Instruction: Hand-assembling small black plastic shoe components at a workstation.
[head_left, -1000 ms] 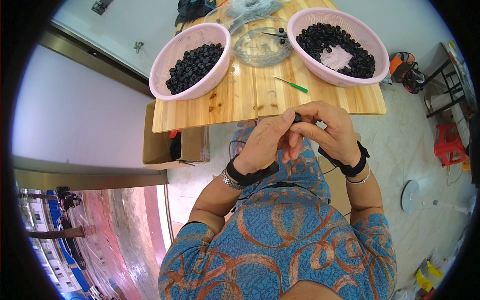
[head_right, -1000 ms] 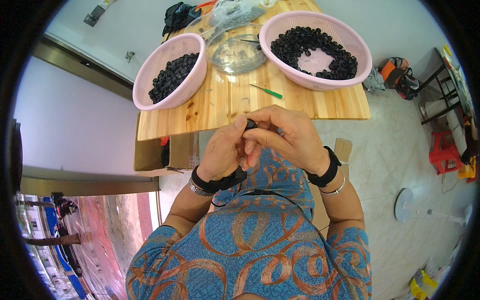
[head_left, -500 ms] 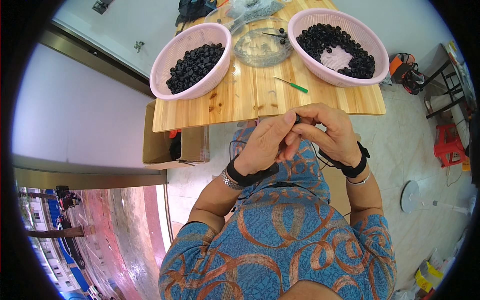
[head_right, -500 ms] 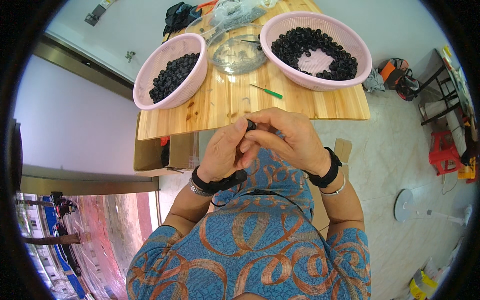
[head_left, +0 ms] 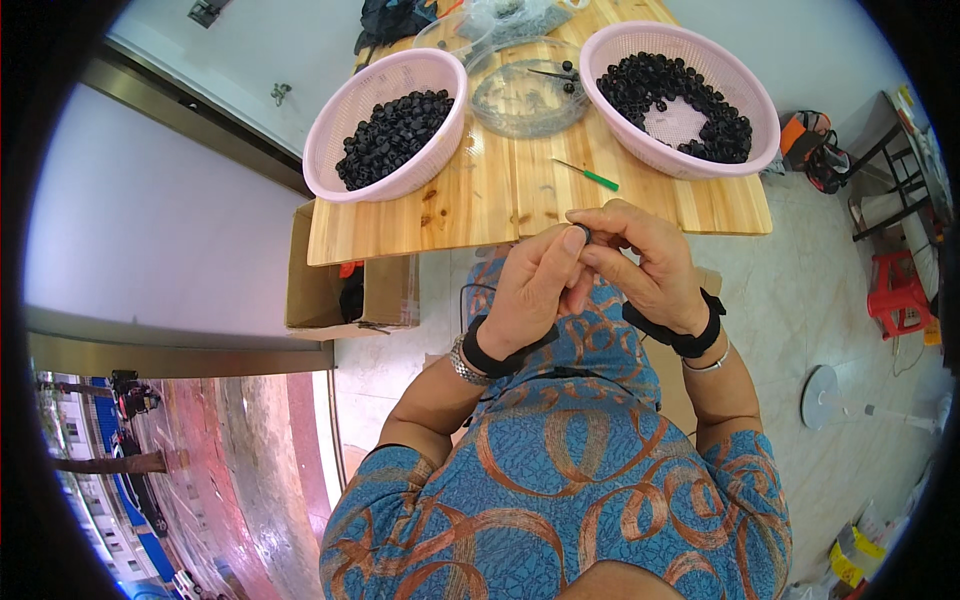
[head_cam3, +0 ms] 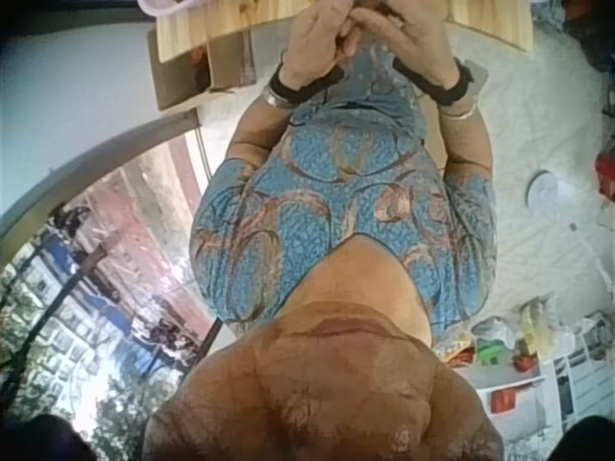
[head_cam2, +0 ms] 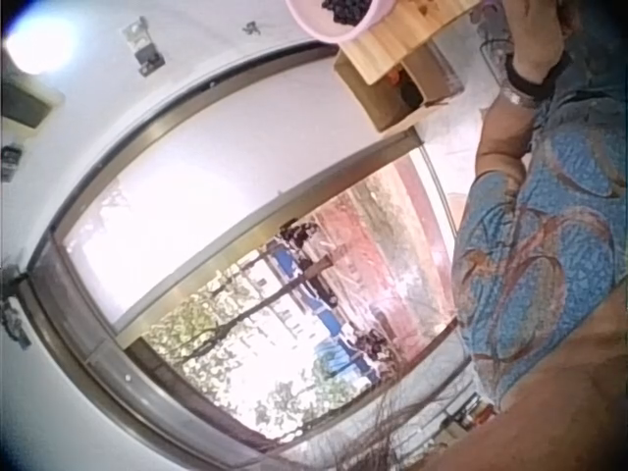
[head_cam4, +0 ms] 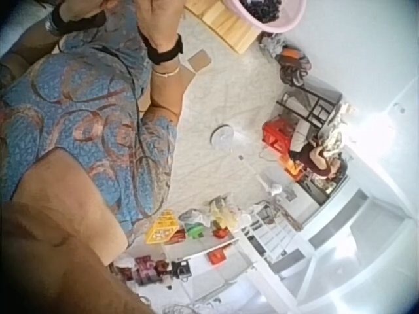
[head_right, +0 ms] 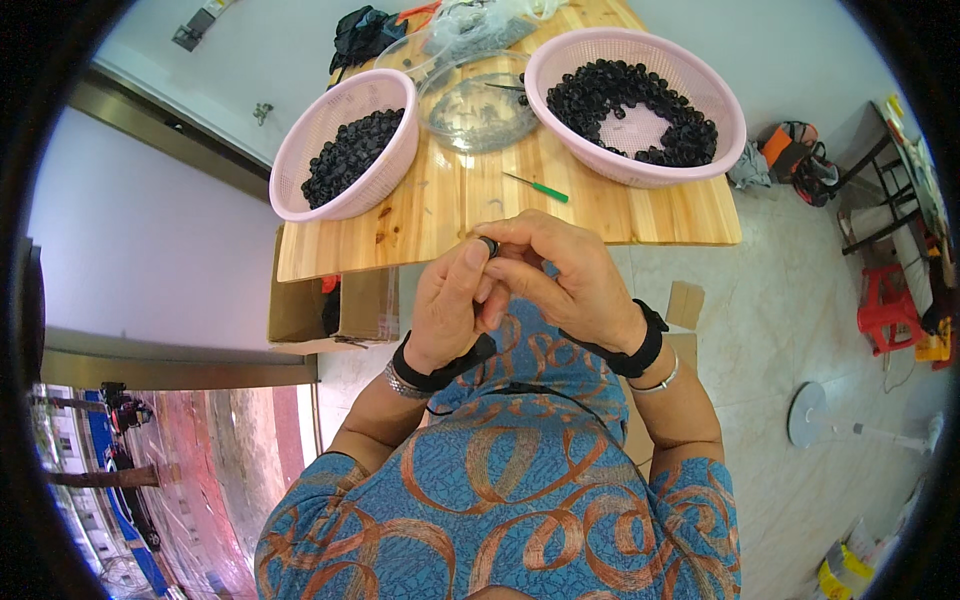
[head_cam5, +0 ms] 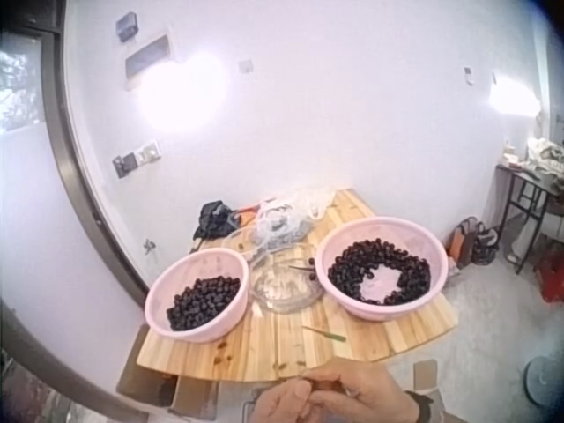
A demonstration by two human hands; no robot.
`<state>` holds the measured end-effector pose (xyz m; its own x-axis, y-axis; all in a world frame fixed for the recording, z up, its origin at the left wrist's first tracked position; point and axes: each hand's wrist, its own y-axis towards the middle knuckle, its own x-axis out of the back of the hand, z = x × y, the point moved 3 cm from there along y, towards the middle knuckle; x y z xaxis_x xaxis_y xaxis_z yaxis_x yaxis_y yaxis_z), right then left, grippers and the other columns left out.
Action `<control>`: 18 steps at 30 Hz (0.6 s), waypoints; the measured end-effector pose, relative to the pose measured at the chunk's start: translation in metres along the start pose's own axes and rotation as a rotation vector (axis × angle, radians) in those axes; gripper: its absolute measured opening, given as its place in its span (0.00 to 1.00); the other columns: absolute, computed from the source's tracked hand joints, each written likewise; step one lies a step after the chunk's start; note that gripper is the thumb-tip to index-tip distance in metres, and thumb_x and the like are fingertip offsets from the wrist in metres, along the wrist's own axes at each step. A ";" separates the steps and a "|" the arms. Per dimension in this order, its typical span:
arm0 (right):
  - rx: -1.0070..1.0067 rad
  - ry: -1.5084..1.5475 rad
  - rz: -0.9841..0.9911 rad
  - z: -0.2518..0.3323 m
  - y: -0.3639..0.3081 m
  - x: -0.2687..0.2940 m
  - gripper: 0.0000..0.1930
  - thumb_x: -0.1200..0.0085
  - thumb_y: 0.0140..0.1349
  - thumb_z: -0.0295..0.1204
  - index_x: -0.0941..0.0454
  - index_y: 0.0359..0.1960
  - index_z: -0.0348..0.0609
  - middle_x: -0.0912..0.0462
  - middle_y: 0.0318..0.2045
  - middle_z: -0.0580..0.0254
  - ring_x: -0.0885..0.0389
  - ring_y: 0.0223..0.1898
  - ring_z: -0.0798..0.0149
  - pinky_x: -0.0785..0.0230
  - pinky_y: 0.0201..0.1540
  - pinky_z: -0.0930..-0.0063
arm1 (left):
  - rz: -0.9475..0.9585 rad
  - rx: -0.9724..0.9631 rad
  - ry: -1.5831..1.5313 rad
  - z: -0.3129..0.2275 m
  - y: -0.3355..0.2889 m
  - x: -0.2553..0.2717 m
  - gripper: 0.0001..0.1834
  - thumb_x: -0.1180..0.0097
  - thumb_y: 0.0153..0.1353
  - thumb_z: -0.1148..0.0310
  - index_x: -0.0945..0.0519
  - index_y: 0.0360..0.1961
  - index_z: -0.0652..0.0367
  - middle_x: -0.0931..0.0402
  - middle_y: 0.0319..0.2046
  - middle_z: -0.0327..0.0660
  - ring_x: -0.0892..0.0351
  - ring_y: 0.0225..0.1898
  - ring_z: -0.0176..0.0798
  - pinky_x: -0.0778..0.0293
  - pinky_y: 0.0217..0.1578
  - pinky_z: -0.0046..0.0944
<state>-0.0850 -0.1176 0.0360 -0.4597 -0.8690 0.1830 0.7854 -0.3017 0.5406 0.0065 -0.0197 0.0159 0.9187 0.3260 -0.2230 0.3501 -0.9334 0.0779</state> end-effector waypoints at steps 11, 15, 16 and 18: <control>-0.142 0.256 -0.002 -0.016 0.000 -0.004 0.15 0.52 0.60 0.20 0.29 0.50 0.33 0.26 0.30 0.61 0.23 0.28 0.70 0.30 0.30 0.81 | -0.011 0.053 -0.028 0.003 0.004 0.017 0.24 0.66 0.67 0.51 0.29 0.34 0.64 0.29 0.22 0.40 0.31 0.20 0.28 0.36 0.17 0.24; -0.080 0.067 -0.014 -0.019 0.003 -0.001 0.16 0.50 0.59 0.21 0.29 0.51 0.36 0.25 0.30 0.61 0.25 0.28 0.72 0.32 0.31 0.83 | -0.014 0.030 0.041 -0.005 0.011 0.026 0.20 0.62 0.67 0.55 0.28 0.35 0.63 0.27 0.24 0.38 0.30 0.22 0.25 0.34 0.18 0.22; -0.079 0.086 -0.027 -0.022 0.002 -0.002 0.17 0.50 0.59 0.21 0.30 0.52 0.36 0.25 0.30 0.62 0.25 0.27 0.73 0.33 0.31 0.83 | -0.014 0.034 0.064 -0.009 0.012 0.029 0.18 0.61 0.67 0.57 0.28 0.35 0.64 0.27 0.25 0.39 0.30 0.22 0.25 0.33 0.19 0.23; -0.061 0.110 -0.042 -0.018 0.007 -0.006 0.19 0.50 0.59 0.22 0.31 0.53 0.37 0.25 0.29 0.63 0.26 0.27 0.75 0.34 0.32 0.83 | -0.015 0.031 0.102 -0.020 0.014 0.037 0.17 0.60 0.67 0.59 0.28 0.36 0.64 0.26 0.25 0.39 0.29 0.22 0.25 0.33 0.19 0.23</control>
<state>-0.0693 -0.1212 0.0235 -0.4469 -0.8919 0.0688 0.7918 -0.3586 0.4945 0.0490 -0.0181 0.0285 0.9279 0.3516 -0.1237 0.3592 -0.9321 0.0454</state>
